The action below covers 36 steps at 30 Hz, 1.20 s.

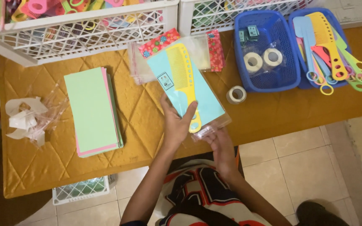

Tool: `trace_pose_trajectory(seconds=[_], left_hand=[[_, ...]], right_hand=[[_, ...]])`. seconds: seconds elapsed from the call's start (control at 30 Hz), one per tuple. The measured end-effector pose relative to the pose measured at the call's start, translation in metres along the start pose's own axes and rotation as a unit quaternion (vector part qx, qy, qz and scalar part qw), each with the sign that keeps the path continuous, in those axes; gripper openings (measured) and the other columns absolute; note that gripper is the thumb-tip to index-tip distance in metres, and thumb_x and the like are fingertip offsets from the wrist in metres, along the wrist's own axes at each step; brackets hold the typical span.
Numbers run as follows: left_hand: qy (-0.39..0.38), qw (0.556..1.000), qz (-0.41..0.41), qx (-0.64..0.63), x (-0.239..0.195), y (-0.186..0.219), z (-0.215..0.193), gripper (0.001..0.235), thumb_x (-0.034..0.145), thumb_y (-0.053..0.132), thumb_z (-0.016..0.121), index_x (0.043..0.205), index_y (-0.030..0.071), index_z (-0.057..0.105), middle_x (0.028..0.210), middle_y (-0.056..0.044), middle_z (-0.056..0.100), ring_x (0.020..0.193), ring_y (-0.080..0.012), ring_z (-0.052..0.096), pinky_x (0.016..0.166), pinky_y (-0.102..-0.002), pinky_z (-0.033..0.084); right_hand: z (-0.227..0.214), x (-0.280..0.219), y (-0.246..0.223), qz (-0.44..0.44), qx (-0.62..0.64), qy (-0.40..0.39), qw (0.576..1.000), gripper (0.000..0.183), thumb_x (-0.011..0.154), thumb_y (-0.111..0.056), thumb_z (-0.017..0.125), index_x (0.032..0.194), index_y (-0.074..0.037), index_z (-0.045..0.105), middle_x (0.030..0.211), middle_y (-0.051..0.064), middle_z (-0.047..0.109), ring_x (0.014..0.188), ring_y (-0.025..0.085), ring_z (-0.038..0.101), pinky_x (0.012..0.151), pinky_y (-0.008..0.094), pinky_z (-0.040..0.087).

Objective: The person packages small paper cards and plastic toys into clear plastic bags, securing them with tape.

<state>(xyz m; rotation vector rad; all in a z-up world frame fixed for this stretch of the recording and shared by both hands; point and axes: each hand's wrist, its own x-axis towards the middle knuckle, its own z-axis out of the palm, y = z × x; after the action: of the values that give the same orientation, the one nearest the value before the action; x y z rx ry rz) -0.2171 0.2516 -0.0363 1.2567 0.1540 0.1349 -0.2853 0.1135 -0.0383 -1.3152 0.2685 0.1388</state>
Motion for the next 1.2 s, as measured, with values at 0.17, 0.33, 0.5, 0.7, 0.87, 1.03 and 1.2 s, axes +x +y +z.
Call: trace_pose_trajectory(seconds=[0.17, 0.33, 0.5, 0.7, 0.87, 1.03, 1.2], left_hand=[[-0.007, 0.999, -0.031, -0.038, -0.012, 0.023, 0.021, 0.082, 0.091, 0.005, 0.075, 0.150, 0.000, 0.018, 0.131, -0.022, 0.060, 0.118, -0.0270, 0.062, 0.105, -0.047, 0.055], [-0.006, 0.996, -0.059, -0.067, -0.001, 0.002, 0.022, 0.079, 0.090, 0.006, 0.077, 0.148, 0.001, 0.023, 0.124, -0.021, 0.063, 0.113, -0.0278, 0.066, 0.102, -0.047, 0.056], [0.045, 0.995, -0.053, 0.074, -0.001, 0.035, 0.012, 0.121, 0.073, 0.032, 0.094, 0.159, 0.001, 0.015, 0.154, -0.033, 0.028, 0.147, -0.0499, 0.028, 0.117, -0.069, 0.029], [-0.014, 0.992, 0.033, 0.123, 0.003, 0.017, -0.008, 0.085, 0.081, 0.035, 0.088, 0.152, 0.010, 0.048, 0.139, -0.022, 0.040, 0.138, -0.0410, 0.042, 0.112, -0.052, 0.041], [-0.055, 0.998, 0.015, 0.009, 0.005, 0.013, -0.017, 0.063, 0.092, 0.017, 0.069, 0.151, 0.008, 0.049, 0.155, -0.022, 0.035, 0.147, -0.0403, 0.036, 0.116, -0.054, 0.039], [0.047, 0.972, -0.125, -0.192, 0.012, 0.025, -0.013, 0.071, 0.096, 0.054, 0.053, 0.150, 0.008, 0.052, 0.148, -0.018, 0.052, 0.138, -0.0357, 0.049, 0.117, -0.052, 0.039], [-0.014, 0.970, -0.214, 0.114, 0.007, 0.094, -0.005, 0.076, 0.094, 0.048, 0.059, 0.154, 0.003, 0.045, 0.156, -0.021, 0.043, 0.147, -0.0354, 0.042, 0.120, -0.053, 0.033]], right_hand=[[0.002, -0.005, 0.006, -0.035, -0.031, 0.024, 0.999, 0.027, 0.098, -0.018, 0.070, 0.117, -0.006, 0.057, 0.102, 0.005, 0.062, 0.095, 0.019, 0.067, 0.092, 0.037, 0.057], [0.006, -0.001, -0.007, -0.020, -0.112, 0.098, 0.989, 0.026, 0.093, -0.012, 0.077, 0.111, -0.001, 0.061, 0.086, 0.004, 0.063, 0.079, 0.015, 0.063, 0.078, 0.034, 0.058], [0.006, -0.006, -0.013, -0.217, -0.347, 0.170, 0.897, 0.021, 0.088, -0.020, 0.085, 0.097, -0.010, 0.068, 0.081, 0.007, 0.075, 0.081, 0.022, 0.077, 0.071, 0.035, 0.059], [-0.004, 0.005, -0.017, -0.427, -0.396, 0.088, 0.808, 0.020, 0.082, -0.003, 0.085, 0.098, -0.010, 0.074, 0.088, 0.001, 0.072, 0.079, 0.018, 0.074, 0.071, 0.029, 0.061], [0.002, 0.016, -0.018, -0.542, -0.438, 0.048, 0.715, 0.034, 0.081, -0.002, 0.081, 0.112, -0.015, 0.077, 0.103, 0.001, 0.072, 0.086, 0.017, 0.072, 0.079, 0.030, 0.061], [-0.002, 0.027, -0.019, -0.572, -0.423, -0.026, 0.702, 0.035, 0.082, 0.002, 0.079, 0.114, -0.012, 0.080, 0.111, 0.009, 0.070, 0.097, 0.025, 0.072, 0.083, 0.039, 0.060], [-0.008, 0.037, -0.023, -0.549, -0.464, -0.070, 0.692, 0.030, 0.091, -0.002, 0.072, 0.118, -0.014, 0.077, 0.112, 0.008, 0.067, 0.098, 0.024, 0.066, 0.088, 0.035, 0.056]])
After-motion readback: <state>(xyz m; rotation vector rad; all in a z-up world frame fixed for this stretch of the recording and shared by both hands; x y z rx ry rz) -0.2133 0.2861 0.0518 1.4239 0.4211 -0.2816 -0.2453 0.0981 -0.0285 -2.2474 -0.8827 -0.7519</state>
